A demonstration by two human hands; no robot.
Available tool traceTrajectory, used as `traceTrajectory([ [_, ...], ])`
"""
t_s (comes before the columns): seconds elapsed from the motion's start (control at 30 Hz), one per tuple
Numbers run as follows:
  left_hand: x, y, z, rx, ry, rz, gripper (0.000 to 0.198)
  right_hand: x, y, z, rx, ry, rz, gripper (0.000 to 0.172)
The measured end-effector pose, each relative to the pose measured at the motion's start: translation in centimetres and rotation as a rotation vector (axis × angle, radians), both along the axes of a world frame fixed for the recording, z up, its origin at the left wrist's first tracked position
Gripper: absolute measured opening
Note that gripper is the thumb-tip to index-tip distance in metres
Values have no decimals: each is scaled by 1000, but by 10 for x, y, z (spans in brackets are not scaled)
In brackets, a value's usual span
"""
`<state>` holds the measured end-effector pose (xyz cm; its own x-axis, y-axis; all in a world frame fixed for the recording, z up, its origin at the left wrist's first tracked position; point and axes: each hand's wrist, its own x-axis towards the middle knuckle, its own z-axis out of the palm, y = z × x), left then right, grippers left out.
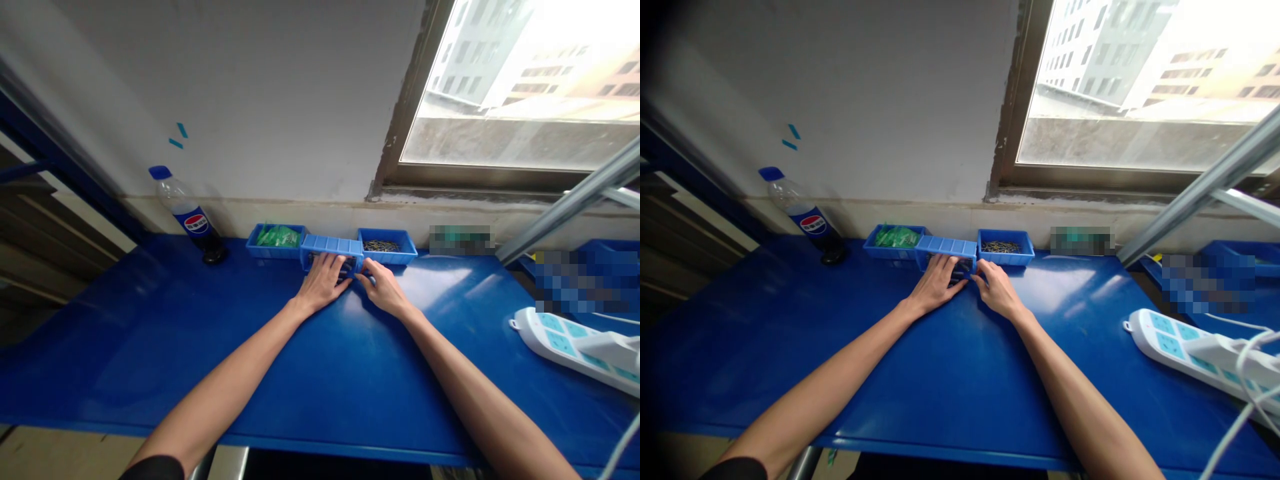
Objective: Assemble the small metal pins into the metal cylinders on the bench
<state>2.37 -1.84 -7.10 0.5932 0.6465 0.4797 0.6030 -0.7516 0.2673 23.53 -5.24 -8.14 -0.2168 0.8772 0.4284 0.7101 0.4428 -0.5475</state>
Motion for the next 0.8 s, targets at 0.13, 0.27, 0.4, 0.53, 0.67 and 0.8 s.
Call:
traceTrajectory([
  [0.13,1,0,0,17,57,5,57,-1,-1,1,4,-14,9,6],
  [0.27,2,-1,1,34,67,11,50,-2,-2,2,-1,-37,14,7],
  [0.4,1,-2,1,32,48,-3,46,-3,-2,2,-6,-48,9,6],
  [0.53,1,-1,0,42,100,10,53,-3,-3,2,18,-66,4,7],
  [0.67,1,-2,1,29,134,19,45,-2,-2,0,35,-63,-1,7],
  [0.8,0,-5,2,39,156,75,47,0,-1,-2,44,-65,0,5],
])
